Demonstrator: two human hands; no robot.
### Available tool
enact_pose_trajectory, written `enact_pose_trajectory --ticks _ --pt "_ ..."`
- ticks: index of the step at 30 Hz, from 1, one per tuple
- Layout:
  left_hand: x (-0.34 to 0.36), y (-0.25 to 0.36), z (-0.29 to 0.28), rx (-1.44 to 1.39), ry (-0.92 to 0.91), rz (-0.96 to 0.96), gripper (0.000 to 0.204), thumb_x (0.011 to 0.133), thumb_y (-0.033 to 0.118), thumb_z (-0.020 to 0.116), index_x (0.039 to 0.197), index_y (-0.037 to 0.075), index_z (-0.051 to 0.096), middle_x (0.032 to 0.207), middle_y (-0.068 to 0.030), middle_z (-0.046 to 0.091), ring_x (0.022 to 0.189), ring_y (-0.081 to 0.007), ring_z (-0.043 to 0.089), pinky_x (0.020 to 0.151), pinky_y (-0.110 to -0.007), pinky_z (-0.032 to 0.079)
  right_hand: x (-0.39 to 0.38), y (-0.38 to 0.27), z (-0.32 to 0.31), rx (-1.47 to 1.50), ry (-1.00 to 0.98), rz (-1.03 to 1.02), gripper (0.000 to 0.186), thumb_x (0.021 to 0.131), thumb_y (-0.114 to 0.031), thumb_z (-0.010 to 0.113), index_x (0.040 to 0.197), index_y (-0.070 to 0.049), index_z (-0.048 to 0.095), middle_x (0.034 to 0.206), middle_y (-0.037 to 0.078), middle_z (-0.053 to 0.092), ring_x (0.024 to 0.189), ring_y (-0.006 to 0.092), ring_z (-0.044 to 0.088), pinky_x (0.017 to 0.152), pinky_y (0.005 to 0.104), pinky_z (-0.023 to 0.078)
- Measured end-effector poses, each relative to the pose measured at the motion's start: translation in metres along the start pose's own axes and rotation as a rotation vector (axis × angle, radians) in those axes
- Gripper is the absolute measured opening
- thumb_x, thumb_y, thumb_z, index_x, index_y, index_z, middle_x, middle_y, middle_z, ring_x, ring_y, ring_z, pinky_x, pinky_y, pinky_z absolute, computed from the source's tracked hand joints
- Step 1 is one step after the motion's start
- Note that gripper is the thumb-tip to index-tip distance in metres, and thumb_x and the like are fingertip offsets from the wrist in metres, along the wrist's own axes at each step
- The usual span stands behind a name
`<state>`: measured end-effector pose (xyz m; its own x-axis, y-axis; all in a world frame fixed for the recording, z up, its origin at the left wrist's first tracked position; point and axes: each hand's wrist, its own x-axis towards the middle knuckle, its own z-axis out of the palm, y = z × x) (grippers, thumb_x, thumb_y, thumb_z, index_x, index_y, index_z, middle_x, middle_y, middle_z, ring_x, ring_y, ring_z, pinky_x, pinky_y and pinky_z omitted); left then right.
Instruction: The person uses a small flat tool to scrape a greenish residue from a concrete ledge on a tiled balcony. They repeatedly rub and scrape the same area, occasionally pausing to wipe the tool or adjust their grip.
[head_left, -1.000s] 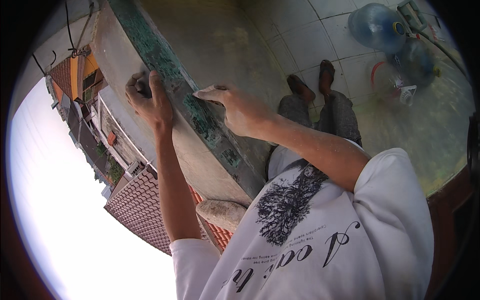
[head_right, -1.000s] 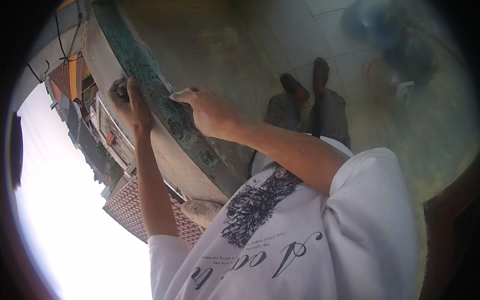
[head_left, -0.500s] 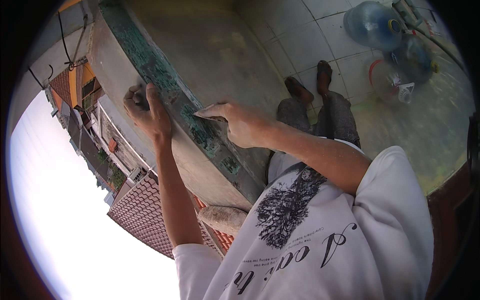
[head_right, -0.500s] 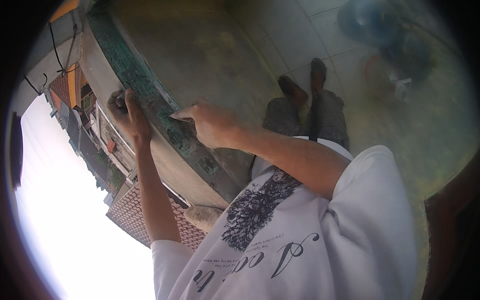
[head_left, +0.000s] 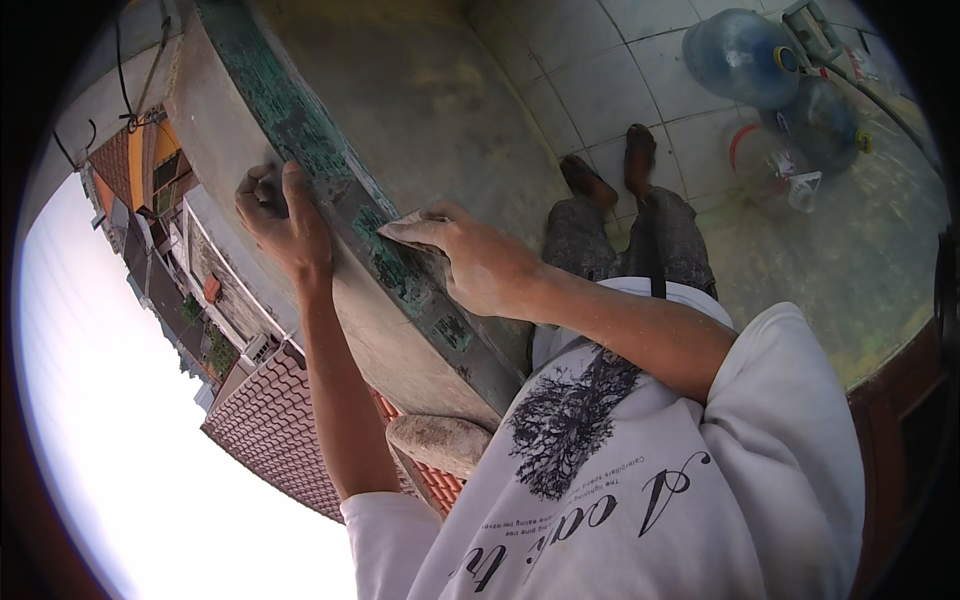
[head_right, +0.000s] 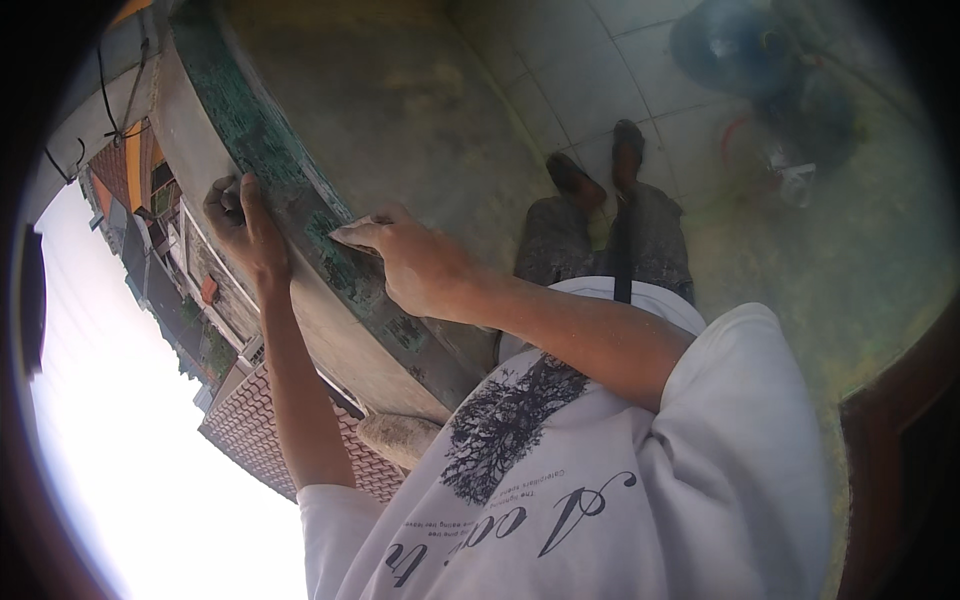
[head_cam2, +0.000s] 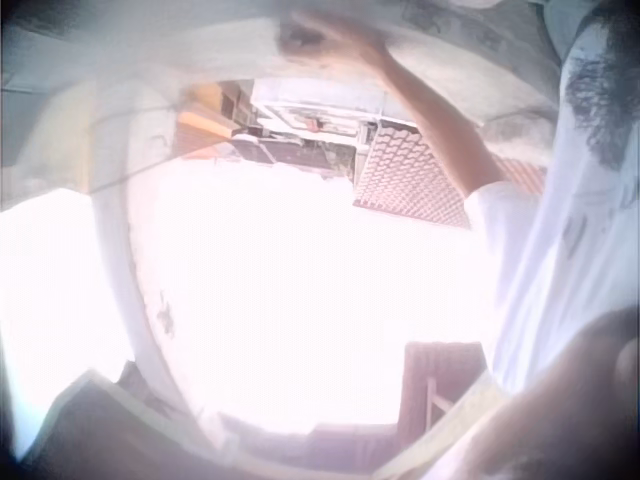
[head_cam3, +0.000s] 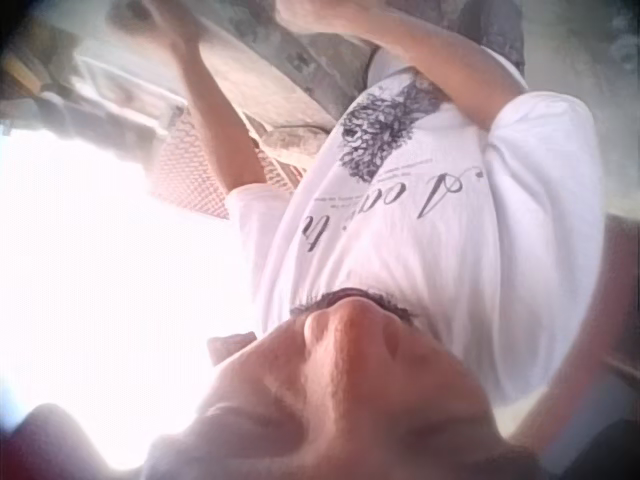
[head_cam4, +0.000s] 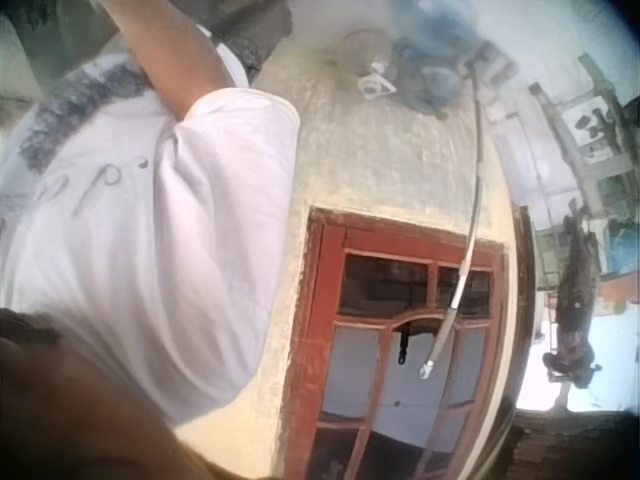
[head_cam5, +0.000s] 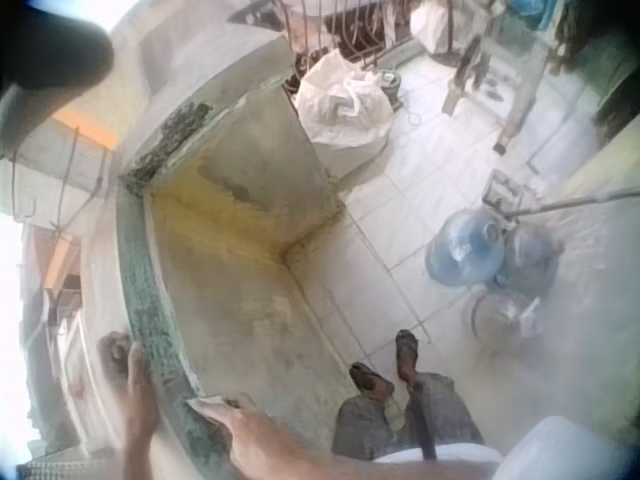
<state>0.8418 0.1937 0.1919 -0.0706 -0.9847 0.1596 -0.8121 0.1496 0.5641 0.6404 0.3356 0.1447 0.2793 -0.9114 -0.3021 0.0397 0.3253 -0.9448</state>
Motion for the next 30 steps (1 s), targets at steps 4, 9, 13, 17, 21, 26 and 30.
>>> enact_pose_trajectory --ticks 4,9,13,17,21,26,30 --pt "0.001 -0.002 0.0 -0.01 0.0 -0.057 0.037 0.107 0.034 0.071 0.127 0.003 0.065 0.111 -0.007 0.054 0.101 -0.0207 0.053 0.097 -0.038 0.046 0.0 0.007 0.011 -0.039 -0.058 0.078 0.075 0.093 0.015 0.053 0.156 -0.024 0.063 0.157 0.016 0.055 0.129 0.0365 0.069 0.109 0.044 0.058" --pt "0.003 -0.005 0.0 0.008 0.035 0.006 0.032 0.111 0.03 0.064 0.126 0.002 0.067 0.11 -0.0086 0.057 0.1 -0.0217 0.055 0.096 -0.038 0.047 0.007 -0.007 0.004 -0.032 0.005 -0.037 0.079 0.089 0.019 0.051 0.154 -0.023 0.064 0.156 0.017 0.059 0.138 0.0336 0.064 0.112 0.0421 0.057" --pt "0.003 -0.004 0.001 0.124 0.046 -0.007 0.029 0.111 0.028 0.064 0.125 0.003 0.068 0.109 -0.0087 0.058 0.099 -0.0224 0.056 0.095 -0.038 0.047 0.064 -0.029 -0.03 -0.109 -0.124 0.126 0.074 0.088 0.013 0.055 0.155 -0.017 0.064 0.135 0.024 0.073 0.109 0.0362 0.078 0.096 0.0448 0.062" --pt "0.003 0.001 0.003 0.057 0.063 0.013 0.029 0.11 0.026 0.064 0.125 0.002 0.068 0.108 -0.0085 0.058 0.098 -0.0224 0.055 0.094 -0.038 0.047 0.054 -0.014 -0.013 -0.128 0.114 -0.127 0.074 0.088 0.014 0.053 0.154 -0.017 0.065 0.136 0.026 0.072 0.104 0.0378 0.078 0.093 0.0449 0.062" --pt "0.0 0.003 0.002 0.122 0.037 -0.01 0.031 0.109 0.027 0.065 0.126 0.002 0.068 0.108 -0.0086 0.058 0.099 -0.0224 0.055 0.095 -0.039 0.047 0.056 -0.02 -0.021 -0.032 -0.015 -0.021 0.073 0.09 0.013 0.053 0.154 -0.021 0.065 0.144 0.024 0.068 0.116 0.037 0.075 0.102 0.0443 0.06" --pt "0.002 0.003 0.002 0.1 0.073 0.023 0.032 0.109 0.028 0.065 0.126 0.001 0.068 0.108 -0.0096 0.06 0.099 -0.0232 0.055 0.095 -0.039 0.047 0.041 -0.004 -0.003 -0.15 0.138 -0.168 0.072 0.089 0.014 0.054 0.153 -0.017 0.065 0.131 0.023 0.075 0.108 0.0358 0.077 0.095 0.0421 0.062" --pt "0.001 0.0 0.001 0.114 0.072 0.033 0.033 0.109 0.029 0.066 0.125 0.001 0.068 0.11 -0.0102 0.061 0.099 -0.0235 0.055 0.095 -0.04 0.047 0.014 0.01 0.016 -0.13 0.201 -0.232 0.067 0.094 0.008 0.058 0.155 -0.02 0.063 0.13 0.021 0.074 0.103 0.0334 0.077 0.089 0.0448 0.064"
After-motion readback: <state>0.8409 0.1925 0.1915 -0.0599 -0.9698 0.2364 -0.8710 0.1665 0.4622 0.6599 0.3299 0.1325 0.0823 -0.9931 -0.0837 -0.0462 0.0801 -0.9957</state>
